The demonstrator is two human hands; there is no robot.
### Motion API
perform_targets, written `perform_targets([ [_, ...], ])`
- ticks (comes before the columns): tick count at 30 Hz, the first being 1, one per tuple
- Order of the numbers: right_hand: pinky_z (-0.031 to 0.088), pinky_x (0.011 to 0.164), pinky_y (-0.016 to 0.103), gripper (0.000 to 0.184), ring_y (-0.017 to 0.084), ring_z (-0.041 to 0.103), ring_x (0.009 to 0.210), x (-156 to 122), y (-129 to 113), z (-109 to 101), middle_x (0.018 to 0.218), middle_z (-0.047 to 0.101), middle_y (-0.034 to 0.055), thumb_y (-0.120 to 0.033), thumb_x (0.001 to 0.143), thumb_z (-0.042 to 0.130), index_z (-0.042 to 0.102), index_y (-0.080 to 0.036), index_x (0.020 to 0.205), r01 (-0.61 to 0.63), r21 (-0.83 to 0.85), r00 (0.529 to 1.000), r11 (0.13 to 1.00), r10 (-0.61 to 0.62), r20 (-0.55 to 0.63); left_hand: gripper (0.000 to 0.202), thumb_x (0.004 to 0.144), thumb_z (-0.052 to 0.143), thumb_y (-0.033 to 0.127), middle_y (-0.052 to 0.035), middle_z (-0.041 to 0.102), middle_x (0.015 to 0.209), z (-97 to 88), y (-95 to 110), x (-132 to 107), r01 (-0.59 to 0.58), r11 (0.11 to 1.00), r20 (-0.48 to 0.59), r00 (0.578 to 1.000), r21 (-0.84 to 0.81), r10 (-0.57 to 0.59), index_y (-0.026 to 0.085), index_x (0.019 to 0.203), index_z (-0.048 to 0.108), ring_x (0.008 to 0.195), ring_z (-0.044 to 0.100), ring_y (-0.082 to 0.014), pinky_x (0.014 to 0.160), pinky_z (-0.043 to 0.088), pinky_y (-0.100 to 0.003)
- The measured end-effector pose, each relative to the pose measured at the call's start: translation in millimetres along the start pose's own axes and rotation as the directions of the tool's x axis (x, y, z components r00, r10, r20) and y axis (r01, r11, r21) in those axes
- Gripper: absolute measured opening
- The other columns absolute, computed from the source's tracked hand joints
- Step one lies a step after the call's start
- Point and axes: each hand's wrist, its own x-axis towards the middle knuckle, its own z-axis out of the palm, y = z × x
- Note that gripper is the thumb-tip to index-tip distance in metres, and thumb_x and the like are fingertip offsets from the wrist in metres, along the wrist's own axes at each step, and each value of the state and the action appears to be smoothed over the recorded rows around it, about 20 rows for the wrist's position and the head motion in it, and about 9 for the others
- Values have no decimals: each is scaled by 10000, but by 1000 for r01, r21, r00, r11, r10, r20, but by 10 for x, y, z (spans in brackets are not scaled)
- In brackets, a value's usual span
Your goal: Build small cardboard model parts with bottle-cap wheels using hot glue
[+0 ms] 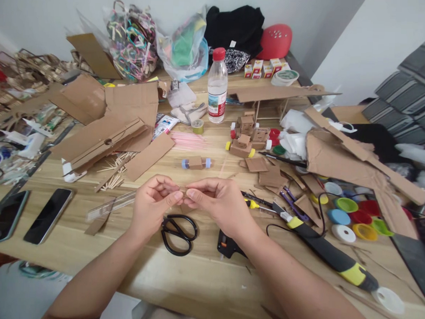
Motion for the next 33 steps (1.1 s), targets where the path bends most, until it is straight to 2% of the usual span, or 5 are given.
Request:
perform_targets([
  [8, 659, 740, 358, 490, 187, 769, 676, 4, -8, -22, 730, 806, 34, -591, 528, 942, 799, -203, 790, -42, -4, 999, 999, 42, 11, 377, 628, 920, 415, 6, 716, 651, 17, -9, -14, -104, 990, -49, 993, 95, 109, 197, 709, 623, 573, 689, -137, 561, 577, -237],
  [11, 650, 691, 324, 506, 167, 751, 632, 2, -39, -20, 674, 787, 22, -593, 474, 955, 785, -194, 734, -70, -19, 997, 997, 70, 17, 355, 636, 912, 403, 4, 719, 648, 21, -11, -20, -130, 984, -58, 989, 121, 138, 198, 705, 631, 573, 685, -135, 556, 569, -233],
  [22, 640, 654, 322, 532, 165, 726, 596, -33, -65, 30, 648, 771, 24, -609, 426, 962, 762, -196, 697, -49, -25, 998, 998, 48, -33, 387, 590, 941, 383, 1, 717, 649, 23, -34, -33, -44, 997, -63, 997, 63, 48, 193, 685, 617, 556, 679, -129, 565, 572, -230],
  [28, 634, 629, 302, 558, 152, 708, 576, -23, -71, 50, 632, 760, 26, -659, 444, 937, 757, -190, 685, -20, -65, 999, 998, 18, -32, 398, 613, 931, 430, 18, 699, 605, 50, -24, -24, -61, 998, -18, 998, 11, 61, 189, 692, 624, 518, 688, -136, 522, 575, -226],
  [33, 637, 636, 311, 554, 159, 699, 575, -33, -96, 41, 608, 741, 30, -702, 512, 897, 764, -192, 683, 23, -139, 1000, 990, -24, -4, 419, 616, 931, 464, 27, 687, 585, 71, -9, -29, -84, 996, -25, 996, -18, 83, 190, 683, 620, 490, 677, -125, 500, 572, -212],
])
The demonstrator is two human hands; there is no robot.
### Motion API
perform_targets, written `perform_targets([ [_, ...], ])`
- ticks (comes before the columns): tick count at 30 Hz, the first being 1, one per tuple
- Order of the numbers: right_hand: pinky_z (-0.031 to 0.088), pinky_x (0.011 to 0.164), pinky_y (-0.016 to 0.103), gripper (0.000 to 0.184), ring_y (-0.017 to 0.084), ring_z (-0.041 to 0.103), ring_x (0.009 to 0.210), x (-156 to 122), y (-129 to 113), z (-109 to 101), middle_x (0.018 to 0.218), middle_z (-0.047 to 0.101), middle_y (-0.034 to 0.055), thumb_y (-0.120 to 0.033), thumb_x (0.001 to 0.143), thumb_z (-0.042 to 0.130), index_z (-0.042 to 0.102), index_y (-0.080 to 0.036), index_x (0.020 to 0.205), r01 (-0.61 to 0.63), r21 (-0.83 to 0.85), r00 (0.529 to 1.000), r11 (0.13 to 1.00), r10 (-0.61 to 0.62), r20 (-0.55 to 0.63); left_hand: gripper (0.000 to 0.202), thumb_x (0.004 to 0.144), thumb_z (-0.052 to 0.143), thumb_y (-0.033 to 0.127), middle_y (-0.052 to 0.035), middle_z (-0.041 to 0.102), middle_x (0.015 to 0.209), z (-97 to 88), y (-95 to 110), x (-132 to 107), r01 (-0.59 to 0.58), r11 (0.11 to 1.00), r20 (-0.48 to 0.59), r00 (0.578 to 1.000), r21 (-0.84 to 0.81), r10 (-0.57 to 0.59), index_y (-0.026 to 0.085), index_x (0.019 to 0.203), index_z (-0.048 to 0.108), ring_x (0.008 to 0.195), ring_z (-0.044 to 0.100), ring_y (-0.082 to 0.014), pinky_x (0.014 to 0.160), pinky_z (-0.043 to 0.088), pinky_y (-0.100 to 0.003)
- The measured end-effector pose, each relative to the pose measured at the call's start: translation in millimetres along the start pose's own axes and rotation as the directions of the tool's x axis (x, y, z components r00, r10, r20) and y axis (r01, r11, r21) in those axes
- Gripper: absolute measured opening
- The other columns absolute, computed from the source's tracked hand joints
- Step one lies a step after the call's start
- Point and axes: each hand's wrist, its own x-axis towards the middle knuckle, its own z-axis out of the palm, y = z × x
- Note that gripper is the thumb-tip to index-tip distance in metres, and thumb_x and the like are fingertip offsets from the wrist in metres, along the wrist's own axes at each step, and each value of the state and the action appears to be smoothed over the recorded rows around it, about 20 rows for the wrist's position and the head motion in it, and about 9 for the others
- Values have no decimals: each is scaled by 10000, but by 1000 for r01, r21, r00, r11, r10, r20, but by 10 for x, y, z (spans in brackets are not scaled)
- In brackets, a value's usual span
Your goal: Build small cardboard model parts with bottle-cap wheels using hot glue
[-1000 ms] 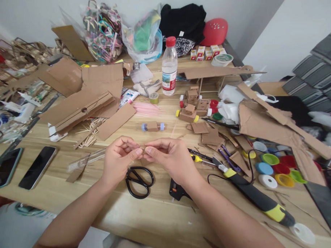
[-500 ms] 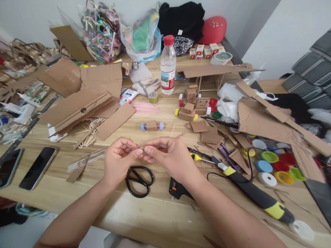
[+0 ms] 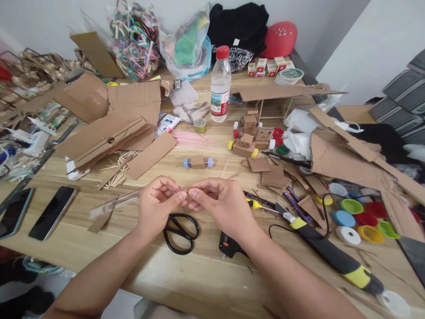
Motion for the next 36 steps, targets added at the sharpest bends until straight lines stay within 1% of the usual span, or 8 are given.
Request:
perform_targets([
  [7, 637, 628, 314, 563, 167, 707, 584, -18, 17, 6, 628, 748, 42, -729, 539, 869, 747, -193, 657, 45, -48, 999, 998, -46, -25, 417, 628, 928, 457, 26, 691, 591, 18, -12, -20, -30, 1000, -24, 999, -2, 30, 188, 684, 614, 476, 670, -115, 484, 569, -197],
  [12, 656, 669, 347, 611, 185, 726, 617, 2, 6, -17, 638, 749, 38, -731, 486, 885, 752, -186, 729, -22, -35, 1000, 999, 23, 12, 397, 633, 927, 434, 26, 695, 590, 13, -24, -22, -66, 998, -39, 997, 5, 66, 185, 692, 622, 480, 672, -111, 486, 572, -187],
  [14, 653, 661, 345, 620, 180, 717, 600, 6, 6, -15, 625, 740, 32, -735, 481, 884, 746, -186, 733, -27, -46, 1000, 999, 28, 11, 397, 633, 924, 436, 27, 690, 588, 12, -24, -26, -67, 998, -43, 997, 19, 67, 186, 695, 622, 485, 670, -111, 487, 571, -188],
  [20, 628, 590, 312, 613, 159, 681, 545, -23, 7, 25, 607, 718, 27, -765, 507, 851, 719, -190, 674, 23, -66, 1000, 998, -24, -14, 396, 638, 919, 433, 25, 684, 589, 22, -5, -44, -65, 997, -52, 996, 37, 67, 186, 686, 614, 477, 655, -107, 469, 553, -186],
  [27, 614, 585, 307, 498, 152, 665, 528, -44, 11, 35, 599, 708, 18, -661, 594, 870, 705, -196, 658, 69, -106, 997, 992, -71, -12, 373, 638, 920, 401, 30, 681, 573, 18, 20, -41, -54, 998, -25, 998, 15, 54, 189, 675, 615, 459, 642, -98, 461, 549, -176],
  [29, 612, 589, 306, 519, 151, 667, 534, -42, 8, 21, 603, 706, 18, -685, 596, 858, 697, -196, 666, 58, -97, 998, 994, -58, 1, 356, 643, 916, 376, 31, 682, 572, 15, 24, -41, -56, 998, -22, 998, 14, 57, 190, 673, 614, 457, 645, -97, 458, 546, -172],
  [34, 616, 643, 318, 572, 164, 694, 606, -25, -14, -31, 660, 730, 29, -732, 597, 833, 690, -197, 738, 23, -102, 996, 995, -14, 87, 289, 660, 894, 289, 27, 704, 600, 17, 19, -47, -76, 996, 25, 997, 40, 75, 190, 690, 624, 475, 668, -102, 478, 555, -170],
  [36, 612, 648, 320, 570, 168, 694, 619, -20, -5, -35, 654, 722, 30, -736, 611, 824, 682, -198, 733, 38, -112, 995, 993, -28, 93, 284, 661, 891, 285, 30, 701, 602, 23, 7, -54, -76, 996, 28, 997, 53, 74, 190, 694, 626, 482, 671, -104, 488, 561, -174],
])
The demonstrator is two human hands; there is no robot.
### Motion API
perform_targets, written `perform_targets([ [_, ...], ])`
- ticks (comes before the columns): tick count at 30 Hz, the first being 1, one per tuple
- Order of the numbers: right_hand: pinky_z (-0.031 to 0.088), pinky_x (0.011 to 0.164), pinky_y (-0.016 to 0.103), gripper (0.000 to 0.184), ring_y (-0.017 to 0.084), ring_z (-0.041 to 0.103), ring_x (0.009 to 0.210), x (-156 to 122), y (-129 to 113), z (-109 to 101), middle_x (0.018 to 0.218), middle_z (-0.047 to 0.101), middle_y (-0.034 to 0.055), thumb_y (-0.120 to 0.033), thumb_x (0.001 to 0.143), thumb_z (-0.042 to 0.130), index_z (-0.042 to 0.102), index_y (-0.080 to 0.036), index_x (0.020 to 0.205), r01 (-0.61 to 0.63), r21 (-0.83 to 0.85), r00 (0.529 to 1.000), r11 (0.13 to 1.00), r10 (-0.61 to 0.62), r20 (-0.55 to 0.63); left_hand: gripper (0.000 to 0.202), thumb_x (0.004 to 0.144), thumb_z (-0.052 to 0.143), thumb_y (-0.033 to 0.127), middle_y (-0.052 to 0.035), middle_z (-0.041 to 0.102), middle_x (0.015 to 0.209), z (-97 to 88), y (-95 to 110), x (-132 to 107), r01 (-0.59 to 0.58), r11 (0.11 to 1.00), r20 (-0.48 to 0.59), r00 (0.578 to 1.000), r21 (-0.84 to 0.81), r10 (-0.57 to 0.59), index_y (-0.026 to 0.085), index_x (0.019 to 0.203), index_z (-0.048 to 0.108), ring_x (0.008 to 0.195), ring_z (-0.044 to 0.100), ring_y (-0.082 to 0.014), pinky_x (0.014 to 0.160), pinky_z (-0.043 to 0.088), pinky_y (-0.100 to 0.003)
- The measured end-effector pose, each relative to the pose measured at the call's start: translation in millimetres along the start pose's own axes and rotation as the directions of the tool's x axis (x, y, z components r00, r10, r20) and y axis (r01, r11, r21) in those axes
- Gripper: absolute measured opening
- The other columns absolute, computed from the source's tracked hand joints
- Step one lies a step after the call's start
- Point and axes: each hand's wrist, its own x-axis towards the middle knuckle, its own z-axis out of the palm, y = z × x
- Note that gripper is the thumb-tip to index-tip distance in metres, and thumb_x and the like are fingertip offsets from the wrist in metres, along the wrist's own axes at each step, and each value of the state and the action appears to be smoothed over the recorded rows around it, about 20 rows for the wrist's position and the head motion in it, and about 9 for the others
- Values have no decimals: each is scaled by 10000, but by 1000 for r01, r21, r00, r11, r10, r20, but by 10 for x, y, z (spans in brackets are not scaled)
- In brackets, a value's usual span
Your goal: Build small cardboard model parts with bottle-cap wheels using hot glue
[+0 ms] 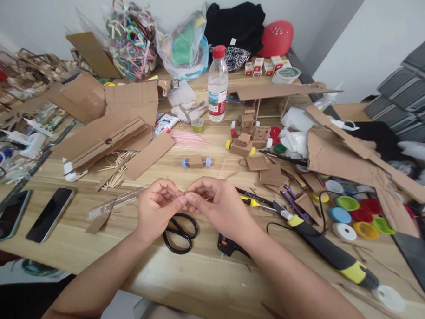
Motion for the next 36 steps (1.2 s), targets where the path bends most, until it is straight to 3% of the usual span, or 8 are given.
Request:
perform_targets([
  [7, 580, 615, 324, 482, 161, 641, 569, -15, 38, 38, 590, 668, 8, -667, 688, 815, 650, -215, 658, 113, -69, 990, 991, -118, -71, 334, 680, 890, 375, 21, 696, 600, 2, -29, -16, -9, 1000, 5, 1000, 26, 9, 197, 691, 609, 481, 667, -118, 478, 560, -197],
  [12, 562, 602, 307, 407, 180, 681, 630, -3, -22, -105, 662, 716, 28, -614, 760, 761, 702, -212, 750, 66, -166, 995, 984, -51, 91, 313, 698, 875, 365, 11, 704, 604, -10, -12, -17, -42, 997, 10, 999, 60, 41, 201, 693, 609, 486, 665, -121, 486, 551, -205],
  [17, 469, 544, 271, 246, 145, 592, 540, -34, -65, -168, 602, 688, 9, -360, 880, 598, 724, -210, 732, 196, -441, 980, 876, -156, 124, 369, 699, 879, 443, 6, 699, 602, -13, -10, -16, -34, 996, -2, 999, 77, 34, 203, 688, 600, 491, 661, -125, 488, 540, -212],
  [21, 405, 540, 259, 245, 138, 548, 553, -66, -87, -132, 618, 685, 14, -279, 885, 544, 704, -202, 717, 257, -573, 964, 778, -252, 91, 398, 701, 873, 514, 5, 708, 630, -44, -13, 27, -9, 998, 42, 999, 58, 7, 204, 763, 631, 506, 669, -131, 514, 557, -226],
  [24, 397, 538, 253, 243, 134, 546, 539, -64, -108, -151, 595, 664, 4, -265, 888, 526, 687, -205, 715, 263, -574, 964, 775, -233, 126, 376, 741, 837, 528, 0, 705, 638, -84, -2, 65, 13, 995, 167, 985, 103, -30, 201, 813, 665, 518, 668, -136, 524, 555, -232],
  [27, 392, 533, 253, 225, 130, 525, 517, -49, -123, -184, 574, 644, -9, -266, 885, 528, 675, -217, 722, 258, -585, 966, 769, -209, 151, 362, 841, 739, 515, -5, 661, 576, -115, 19, 74, -13, 978, 295, 954, 207, -50, 198, 700, 638, 509, 641, -136, 510, 525, -227],
  [32, 387, 544, 250, 233, 129, 475, 537, -36, -87, -144, 603, 608, -13, -306, 901, 496, 610, -222, 717, 284, -577, 959, 766, -227, 170, 374, 899, 666, 450, 4, 625, 556, -117, 60, 56, -160, 951, 293, 953, 266, 78, 203, 626, 600, 483, 561, -110, 477, 445, -203],
  [36, 377, 557, 257, 269, 131, 438, 545, -46, -33, -46, 576, 507, -27, -298, 925, 460, 505, -232, 668, 339, -558, 939, 757, -310, 149, 396, 907, 655, 466, 9, 603, 539, -118, 78, 58, -225, 927, 286, 948, 299, 138, 209, 610, 605, 466, 502, -113, 500, 445, -227],
])
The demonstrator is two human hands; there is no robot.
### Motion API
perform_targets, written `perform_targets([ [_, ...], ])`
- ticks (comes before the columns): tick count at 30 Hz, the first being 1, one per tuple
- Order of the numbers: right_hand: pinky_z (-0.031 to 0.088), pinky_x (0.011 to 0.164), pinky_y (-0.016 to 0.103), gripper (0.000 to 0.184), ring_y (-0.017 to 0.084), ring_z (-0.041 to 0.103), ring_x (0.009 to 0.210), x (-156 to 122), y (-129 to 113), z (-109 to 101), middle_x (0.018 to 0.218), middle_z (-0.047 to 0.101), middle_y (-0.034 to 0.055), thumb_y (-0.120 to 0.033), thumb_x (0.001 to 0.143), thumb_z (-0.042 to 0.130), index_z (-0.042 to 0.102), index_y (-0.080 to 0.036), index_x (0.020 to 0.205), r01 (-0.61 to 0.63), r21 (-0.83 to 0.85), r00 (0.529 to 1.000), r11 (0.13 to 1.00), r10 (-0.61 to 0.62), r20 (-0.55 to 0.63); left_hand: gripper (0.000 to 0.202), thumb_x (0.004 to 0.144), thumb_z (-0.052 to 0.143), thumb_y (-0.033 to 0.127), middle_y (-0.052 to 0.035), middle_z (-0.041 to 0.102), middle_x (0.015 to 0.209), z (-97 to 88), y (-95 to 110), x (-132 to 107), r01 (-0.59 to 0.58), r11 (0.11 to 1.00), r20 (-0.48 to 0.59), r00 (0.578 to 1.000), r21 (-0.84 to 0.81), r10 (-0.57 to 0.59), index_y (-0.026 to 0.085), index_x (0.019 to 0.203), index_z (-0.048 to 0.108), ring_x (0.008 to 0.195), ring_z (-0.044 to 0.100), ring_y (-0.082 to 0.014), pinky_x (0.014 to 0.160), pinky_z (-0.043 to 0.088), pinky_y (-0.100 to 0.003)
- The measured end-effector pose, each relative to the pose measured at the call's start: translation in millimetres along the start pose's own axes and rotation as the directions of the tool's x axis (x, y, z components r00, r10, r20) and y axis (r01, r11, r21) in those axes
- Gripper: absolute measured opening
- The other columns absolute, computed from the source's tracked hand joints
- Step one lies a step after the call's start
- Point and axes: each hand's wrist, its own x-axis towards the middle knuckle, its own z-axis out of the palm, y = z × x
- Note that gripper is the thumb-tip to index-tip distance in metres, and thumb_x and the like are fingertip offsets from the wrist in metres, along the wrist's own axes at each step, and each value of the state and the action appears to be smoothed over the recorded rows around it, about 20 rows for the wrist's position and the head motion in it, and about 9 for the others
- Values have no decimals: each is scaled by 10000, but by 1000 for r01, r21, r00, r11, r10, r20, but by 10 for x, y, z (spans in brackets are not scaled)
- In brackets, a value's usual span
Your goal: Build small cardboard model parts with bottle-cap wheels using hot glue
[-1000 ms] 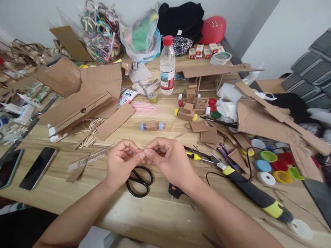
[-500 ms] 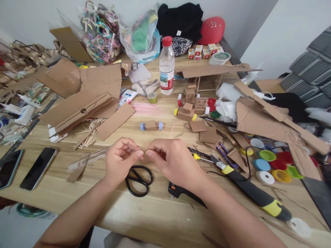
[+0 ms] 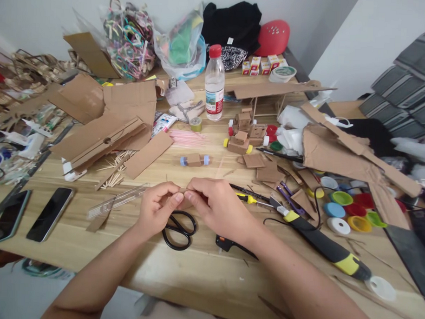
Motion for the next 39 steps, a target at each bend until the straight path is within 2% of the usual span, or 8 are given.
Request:
perform_targets([
  [3, 357, 553, 259, 288, 132, 413, 535, -7, -7, 33, 555, 433, -44, -303, 935, 451, 436, -246, 653, 0, 0, 999, 1000, 0, -40, 415, 909, 645, 492, 15, 581, 517, -8, -5, 4, 12, 1000, 4, 1000, -1, -12, 211, 607, 599, 454, 470, -115, 501, 443, -237],
  [9, 317, 523, 253, 266, 126, 373, 531, -7, 12, -22, 569, 425, -53, -314, 928, 454, 457, -244, 672, -73, -29, 993, 997, 75, 88, 425, 916, 627, 479, 25, 543, 515, -6, -1, -1, -2, 1000, 16, 1000, 14, 1, 208, 594, 571, 451, 438, -103, 495, 411, -230],
  [13, 314, 523, 263, 307, 124, 342, 527, 13, 10, -2, 565, 353, -58, -320, 928, 422, 370, -254, 633, -43, -6, 998, 999, 43, 47, 482, 909, 618, 570, 12, 546, 525, 1, -12, 17, 44, 999, 27, 999, -28, -43, 209, 593, 573, 466, 444, -112, 484, 410, -236],
  [18, 330, 533, 266, 298, 129, 353, 531, 2, -24, -24, 571, 371, -54, -299, 948, 413, 363, -256, 657, 28, -46, 997, 999, -24, 76, 587, 843, 598, 751, 19, 516, 526, 7, -54, 52, 142, 974, 170, 979, -177, -112, 206, 627, 573, 462, 443, -113, 439, 365, -232],
  [24, 330, 528, 261, 285, 130, 390, 539, -33, -39, -68, 592, 439, -39, -332, 963, 433, 403, -256, 690, 2, -73, 993, 997, 7, 120, 602, 952, 485, 681, 23, 487, 526, 12, -28, 50, -44, 999, 81, 996, -21, 46, 212, 576, 525, 491, 436, -119, 507, 376, -249],
  [29, 311, 526, 276, 303, 129, 343, 525, -23, -44, -22, 576, 374, -55, -299, 947, 429, 337, -261, 661, 45, -65, 992, 997, -37, 119, 568, 984, 470, 620, 33, 445, 517, 49, -27, -9, -81, 997, 22, 996, -14, 81, 221, 581, 490, 477, 397, -117, 496, 352, -253],
  [35, 292, 530, 278, 314, 123, 313, 517, -4, -25, 117, 566, 293, -69, -261, 925, 404, 262, -272, 645, 57, -9, 998, 998, -57, 24, 605, 945, 486, 692, 28, 435, 512, 84, -63, -42, -21, 998, -35, 999, -60, 19, 221, 566, 483, 480, 380, -120, 488, 345, -258],
  [39, 340, 546, 266, 361, 126, 394, 541, 9, 5, 71, 577, 406, -55, -415, 982, 426, 400, -256, 658, -13, 76, 994, 997, 5, 109, 635, 850, 588, 766, 29, 449, 508, 77, -116, 2, 137, 945, 73, 990, -298, -120, 205, 565, 497, 472, 387, -106, 466, 331, -247],
])
